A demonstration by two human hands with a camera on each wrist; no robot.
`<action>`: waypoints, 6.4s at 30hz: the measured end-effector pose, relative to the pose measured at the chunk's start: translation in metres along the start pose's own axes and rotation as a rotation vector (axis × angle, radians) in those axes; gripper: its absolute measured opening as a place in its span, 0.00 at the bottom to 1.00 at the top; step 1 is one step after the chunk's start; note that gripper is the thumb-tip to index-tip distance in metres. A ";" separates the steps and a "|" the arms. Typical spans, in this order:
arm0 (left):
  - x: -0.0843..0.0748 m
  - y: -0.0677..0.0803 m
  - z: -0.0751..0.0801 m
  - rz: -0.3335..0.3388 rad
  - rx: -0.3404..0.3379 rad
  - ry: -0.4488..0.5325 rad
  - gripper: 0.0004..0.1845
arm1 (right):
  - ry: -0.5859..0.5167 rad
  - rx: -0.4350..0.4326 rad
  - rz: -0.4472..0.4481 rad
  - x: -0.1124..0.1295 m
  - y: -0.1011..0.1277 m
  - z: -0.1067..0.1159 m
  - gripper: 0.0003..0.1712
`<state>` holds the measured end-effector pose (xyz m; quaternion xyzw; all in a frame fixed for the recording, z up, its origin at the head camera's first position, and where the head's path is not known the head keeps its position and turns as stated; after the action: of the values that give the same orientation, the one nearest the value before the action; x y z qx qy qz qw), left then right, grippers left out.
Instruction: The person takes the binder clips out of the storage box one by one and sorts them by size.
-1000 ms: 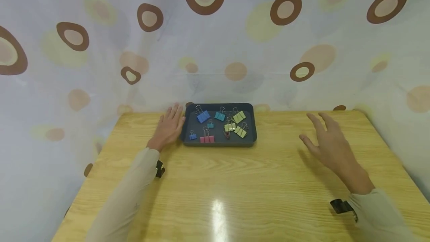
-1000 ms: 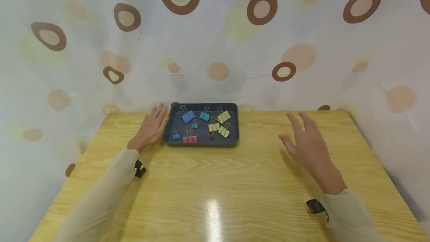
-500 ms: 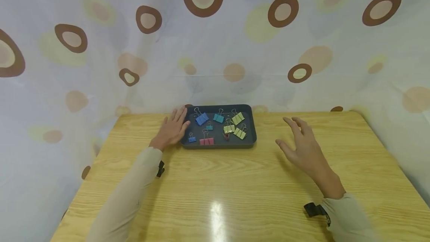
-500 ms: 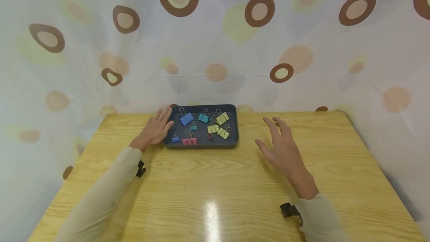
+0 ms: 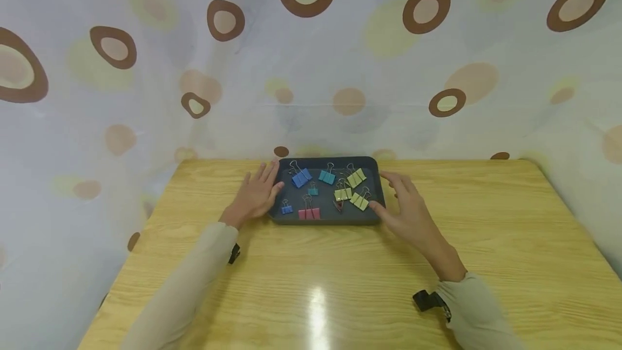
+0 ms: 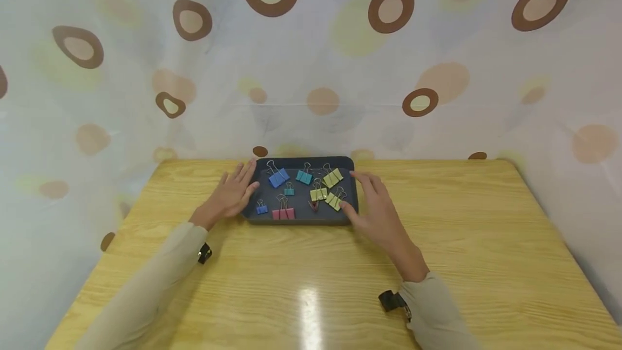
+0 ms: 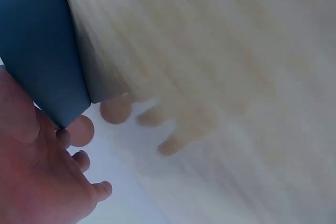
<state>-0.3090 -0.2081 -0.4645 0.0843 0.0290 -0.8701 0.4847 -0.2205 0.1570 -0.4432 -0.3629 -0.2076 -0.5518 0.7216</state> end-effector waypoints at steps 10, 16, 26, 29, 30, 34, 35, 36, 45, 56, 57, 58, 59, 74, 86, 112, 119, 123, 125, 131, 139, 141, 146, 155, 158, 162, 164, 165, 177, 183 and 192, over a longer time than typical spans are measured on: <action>-0.021 0.020 -0.005 -0.013 -0.006 -0.057 0.36 | -0.112 0.136 0.005 0.026 0.002 -0.040 0.39; -0.028 0.035 -0.007 -0.004 -0.008 -0.062 0.36 | -0.149 0.220 0.057 0.041 0.004 -0.065 0.35; -0.041 0.055 -0.004 0.022 0.000 -0.062 0.36 | -0.099 0.364 0.101 0.064 0.008 -0.093 0.30; -0.043 0.062 -0.006 0.029 0.002 -0.058 0.36 | -0.087 0.401 0.110 0.067 0.009 -0.101 0.27; -0.043 0.065 -0.006 0.033 0.003 -0.056 0.36 | -0.079 0.410 0.112 0.067 0.010 -0.103 0.27; -0.046 0.069 -0.007 0.047 0.003 -0.032 0.36 | -0.037 0.444 0.103 0.067 0.009 -0.106 0.25; -0.047 0.069 -0.007 0.050 0.003 -0.026 0.36 | -0.032 0.454 0.100 0.066 0.009 -0.105 0.24; -0.048 0.069 -0.007 0.054 0.001 -0.017 0.36 | -0.032 0.466 0.096 0.067 0.008 -0.105 0.22; -0.050 0.069 -0.002 0.099 0.018 -0.007 0.36 | -0.051 0.554 0.065 0.073 0.008 -0.107 0.12; -0.041 0.082 -0.004 0.113 -0.037 -0.091 0.35 | -0.032 0.536 0.147 0.082 0.009 -0.119 0.06; -0.041 0.083 -0.004 0.112 -0.048 -0.089 0.35 | -0.034 0.533 0.154 0.083 0.008 -0.119 0.06; -0.041 0.083 -0.004 0.112 -0.056 -0.088 0.35 | -0.037 0.529 0.160 0.083 0.008 -0.119 0.06; -0.041 0.083 -0.004 0.113 -0.058 -0.086 0.35 | -0.043 0.525 0.164 0.083 0.007 -0.118 0.05; -0.052 0.069 -0.009 0.083 -0.050 -0.107 0.35 | -0.243 0.418 0.088 0.061 -0.005 -0.079 0.07; -0.059 0.065 -0.018 0.082 -0.043 -0.085 0.35 | -0.331 0.305 -0.014 0.029 -0.005 -0.029 0.11; -0.053 0.068 -0.013 0.072 -0.060 -0.064 0.35 | -0.337 0.064 -0.272 -0.044 -0.019 0.031 0.17; -0.051 0.066 -0.013 0.058 -0.049 -0.052 0.35 | -0.392 0.023 -0.301 -0.068 -0.015 0.039 0.19; -0.050 0.064 -0.013 0.052 -0.059 -0.051 0.35 | -0.412 0.011 -0.327 -0.079 -0.013 0.042 0.20; -0.049 0.064 -0.013 0.055 -0.058 -0.050 0.35 | -0.407 0.008 -0.344 -0.082 -0.013 0.042 0.20; -0.049 0.066 -0.012 0.060 -0.050 -0.043 0.35 | -0.314 0.048 -0.394 -0.091 -0.014 0.039 0.20; -0.050 0.065 -0.013 0.046 -0.069 -0.037 0.35 | -0.198 0.048 -0.431 -0.098 -0.015 0.036 0.19; -0.049 0.065 -0.014 0.050 -0.064 -0.039 0.35 | -0.182 0.043 -0.420 -0.099 -0.016 0.035 0.19; -0.048 0.065 -0.014 0.058 -0.052 -0.037 0.35 | -0.149 0.036 -0.403 -0.102 -0.017 0.035 0.17; -0.049 0.065 -0.013 0.058 -0.044 -0.028 0.35 | -0.098 0.017 -0.428 -0.103 -0.016 0.038 0.18; -0.048 0.065 -0.013 0.059 -0.051 -0.028 0.35 | -0.090 0.019 -0.419 -0.105 -0.017 0.038 0.18; -0.048 0.065 -0.012 0.060 -0.055 -0.031 0.35 | -0.087 0.027 -0.409 -0.105 -0.017 0.038 0.18; -0.048 0.065 -0.012 0.061 -0.054 -0.028 0.35 | -0.086 0.030 -0.414 -0.104 -0.017 0.038 0.19; -0.048 0.065 -0.012 0.061 -0.055 -0.027 0.35 | -0.090 0.037 -0.421 -0.104 -0.017 0.038 0.19; -0.049 0.065 -0.012 0.047 -0.052 -0.045 0.35 | -0.145 -0.057 -0.419 -0.097 -0.008 0.059 0.25; -0.050 0.065 -0.010 0.043 -0.046 -0.044 0.35 | -0.174 -0.053 -0.367 -0.083 -0.010 0.061 0.23; -0.051 0.065 -0.010 0.039 -0.053 -0.051 0.35 | -0.256 0.002 -0.292 -0.055 -0.015 0.044 0.19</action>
<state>-0.2264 -0.1987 -0.4640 0.0500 0.0381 -0.8614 0.5041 -0.2475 0.2237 -0.4490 -0.3954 -0.3489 -0.5998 0.6019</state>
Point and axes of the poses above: each hand's wrist, its own y-axis away from the middle knuckle, its own z-axis out of the back of the hand, x = y × z, the point moved 1 cm from there along -y, towards the middle knuckle, and after that the axes turned 9 degrees about -z, right-handed, at the moved point
